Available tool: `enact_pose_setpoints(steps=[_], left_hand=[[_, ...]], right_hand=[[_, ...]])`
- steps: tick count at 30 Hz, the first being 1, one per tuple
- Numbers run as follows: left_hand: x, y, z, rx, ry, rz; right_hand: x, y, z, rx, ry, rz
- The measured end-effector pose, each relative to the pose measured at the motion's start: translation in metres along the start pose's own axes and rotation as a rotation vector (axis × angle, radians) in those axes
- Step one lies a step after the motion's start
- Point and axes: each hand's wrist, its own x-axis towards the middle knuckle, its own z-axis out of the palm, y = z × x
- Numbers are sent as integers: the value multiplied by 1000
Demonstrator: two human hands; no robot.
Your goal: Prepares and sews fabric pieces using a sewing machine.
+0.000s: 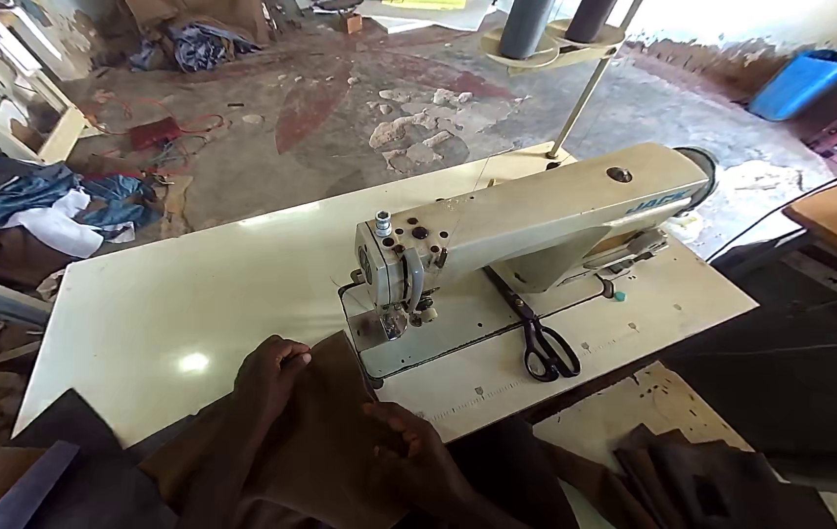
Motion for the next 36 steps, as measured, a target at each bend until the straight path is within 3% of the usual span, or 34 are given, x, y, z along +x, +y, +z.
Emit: enact_pose_setpoints(steps=[6, 10, 16, 19, 21, 26, 28, 33, 34, 36], left_hand=[[0, -3, 6, 8, 36, 8], [-11, -13, -25, 41, -45, -34], [-89, -95, -103, 104, -202, -245], [-124, -123, -116, 123, -155, -211], [-135, -107, -128, 26, -37, -167], [-110, -15, -185, -309, 164, -78], [-84, -23, -197, -229, 66, -56], [-29, -86, -162, 337, -554, -163], [-26, -85, -151, 430, -579, -173], [-25, -67, -130, 453, -461, -86]], right_hand=[[1, -1, -1, 4, -17, 10], [2, -6, -4, 40, 0, 104], [4, -16, -8, 72, -9, 233], [6, -20, -8, 13, -51, 266], [6, -20, -8, -42, -70, 244], [1, -17, -9, -92, -67, 172], [-1, -16, -8, -76, -78, 163], [-6, -10, -5, -157, -87, 101], [-6, -10, -4, -175, -88, 98], [-7, -10, -3, -193, -80, 105]])
